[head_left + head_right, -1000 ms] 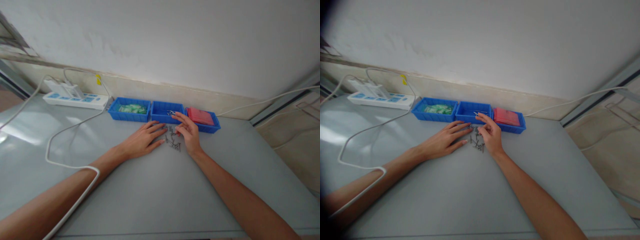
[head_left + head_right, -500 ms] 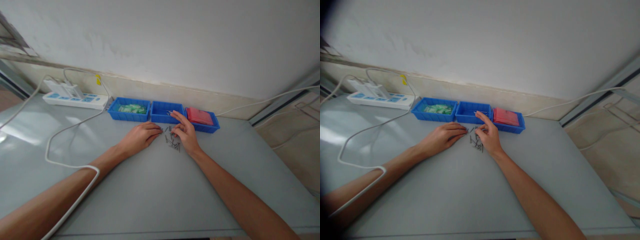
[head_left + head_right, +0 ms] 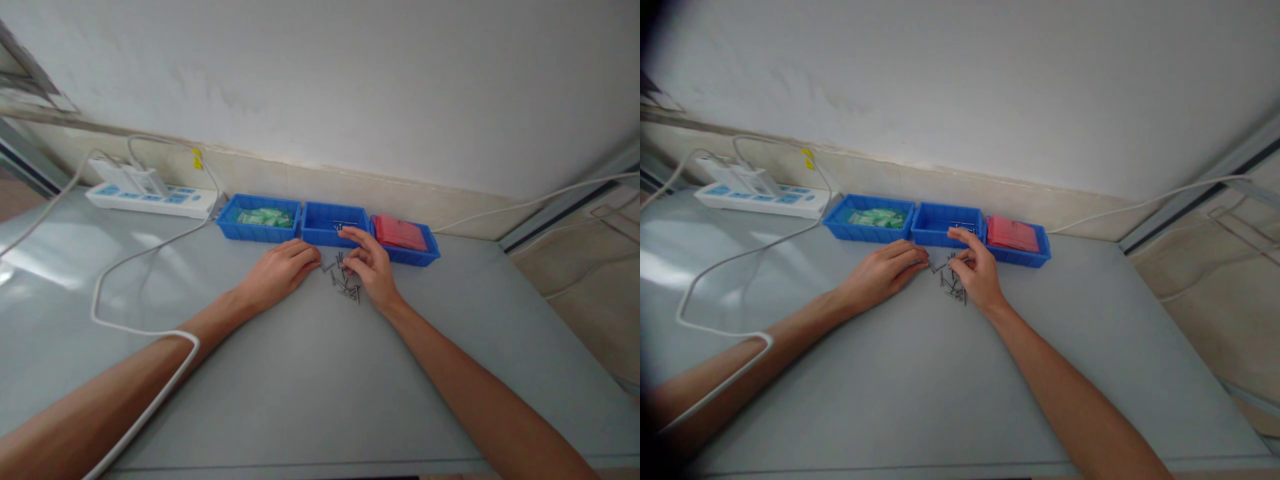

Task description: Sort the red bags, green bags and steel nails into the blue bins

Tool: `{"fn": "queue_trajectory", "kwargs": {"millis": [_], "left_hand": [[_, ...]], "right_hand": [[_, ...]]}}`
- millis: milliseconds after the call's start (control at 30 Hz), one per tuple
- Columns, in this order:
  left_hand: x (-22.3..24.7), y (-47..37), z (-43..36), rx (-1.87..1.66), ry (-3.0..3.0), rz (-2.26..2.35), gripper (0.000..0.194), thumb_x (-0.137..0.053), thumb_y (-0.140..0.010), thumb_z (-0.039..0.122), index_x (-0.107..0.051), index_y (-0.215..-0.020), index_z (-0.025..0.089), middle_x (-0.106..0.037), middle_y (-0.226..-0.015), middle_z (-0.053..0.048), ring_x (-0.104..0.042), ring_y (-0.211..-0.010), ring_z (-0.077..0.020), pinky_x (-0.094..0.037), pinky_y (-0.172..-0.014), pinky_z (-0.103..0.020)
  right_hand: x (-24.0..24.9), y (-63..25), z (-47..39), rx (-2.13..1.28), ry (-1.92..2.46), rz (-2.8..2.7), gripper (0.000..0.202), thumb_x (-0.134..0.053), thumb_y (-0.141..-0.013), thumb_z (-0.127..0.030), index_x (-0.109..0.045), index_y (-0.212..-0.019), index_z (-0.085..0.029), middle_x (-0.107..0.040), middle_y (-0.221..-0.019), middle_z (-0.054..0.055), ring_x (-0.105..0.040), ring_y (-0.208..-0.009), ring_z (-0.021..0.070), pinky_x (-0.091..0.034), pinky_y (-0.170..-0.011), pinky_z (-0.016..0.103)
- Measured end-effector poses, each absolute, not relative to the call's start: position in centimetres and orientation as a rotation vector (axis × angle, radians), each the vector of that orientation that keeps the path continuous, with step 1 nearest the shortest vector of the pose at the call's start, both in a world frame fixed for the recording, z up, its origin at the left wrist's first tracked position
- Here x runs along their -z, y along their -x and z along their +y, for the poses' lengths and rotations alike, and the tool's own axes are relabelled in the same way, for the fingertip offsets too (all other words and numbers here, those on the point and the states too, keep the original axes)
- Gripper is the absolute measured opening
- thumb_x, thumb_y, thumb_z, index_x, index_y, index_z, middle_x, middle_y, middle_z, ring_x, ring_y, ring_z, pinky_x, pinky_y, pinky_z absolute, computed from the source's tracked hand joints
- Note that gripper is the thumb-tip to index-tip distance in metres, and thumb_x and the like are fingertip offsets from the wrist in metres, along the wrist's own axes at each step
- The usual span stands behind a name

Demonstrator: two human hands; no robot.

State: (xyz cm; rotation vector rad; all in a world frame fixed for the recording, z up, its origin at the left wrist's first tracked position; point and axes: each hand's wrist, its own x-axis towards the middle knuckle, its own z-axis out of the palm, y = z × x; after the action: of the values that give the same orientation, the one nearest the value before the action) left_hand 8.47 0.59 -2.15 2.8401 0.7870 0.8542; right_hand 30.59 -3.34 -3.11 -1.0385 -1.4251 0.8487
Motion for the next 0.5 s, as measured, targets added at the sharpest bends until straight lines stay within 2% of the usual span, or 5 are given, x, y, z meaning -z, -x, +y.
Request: {"fn": "queue_trajectory", "kwargs": {"millis": [167,267,367,500], "left_hand": [[1.5,-8.9,0.0,-1.028,-2.619,0.796,0.021,-0.049,-0.102,0.03,-0.067,-0.101,0.018,-0.071,-0.106,-0.009,-0.067,-0.099,-0.0198,-0.055,-0.092,-0.033],[1.3,-9.4,-0.3,-1.113,-2.306,0.82,0.02,-0.057,-0.099,0.035,-0.067,-0.096,0.018,-0.072,-0.1,-0.008,-0.069,-0.093,-0.0182,-0.058,-0.086,-0.03],[1.3,-9.8,-0.3,-1.13,-1.917,0.858,0.029,-0.066,-0.092,0.046,-0.067,-0.094,0.017,-0.074,-0.093,-0.007,-0.071,-0.086,-0.019,-0.061,-0.079,-0.031],[1.3,-9.8,0.0,-1.048,-1.645,0.839,0.042,-0.076,-0.08,0.056,-0.067,-0.091,0.017,-0.075,-0.086,-0.005,-0.073,-0.082,-0.0205,-0.062,-0.076,-0.032]], "right_hand": [[3.0,-30.3,-3.5,-0.889,1.039,-1.44,0.043,-0.06,-0.076,-0.018,-0.065,-0.119,-0.025,-0.07,-0.121,0.007,-0.061,-0.067,0.0109,-0.048,-0.059,0.026],[2.7,-30.1,-3.7,-0.871,1.066,-1.515,0.038,-0.058,-0.075,-0.016,-0.069,-0.111,-0.024,-0.073,-0.11,0.005,-0.061,-0.068,0.0115,-0.048,-0.059,0.026],[2.5,-30.1,-3.9,-0.867,1.073,-1.605,0.033,-0.059,-0.076,-0.016,-0.071,-0.106,-0.023,-0.075,-0.096,0.003,-0.062,-0.068,0.0128,-0.048,-0.061,0.026],[2.5,-30.2,-4.1,-0.964,0.982,-1.628,0.031,-0.061,-0.078,-0.02,-0.072,-0.106,-0.024,-0.075,-0.104,0.003,-0.064,-0.073,0.014,-0.05,-0.064,0.028]]}}
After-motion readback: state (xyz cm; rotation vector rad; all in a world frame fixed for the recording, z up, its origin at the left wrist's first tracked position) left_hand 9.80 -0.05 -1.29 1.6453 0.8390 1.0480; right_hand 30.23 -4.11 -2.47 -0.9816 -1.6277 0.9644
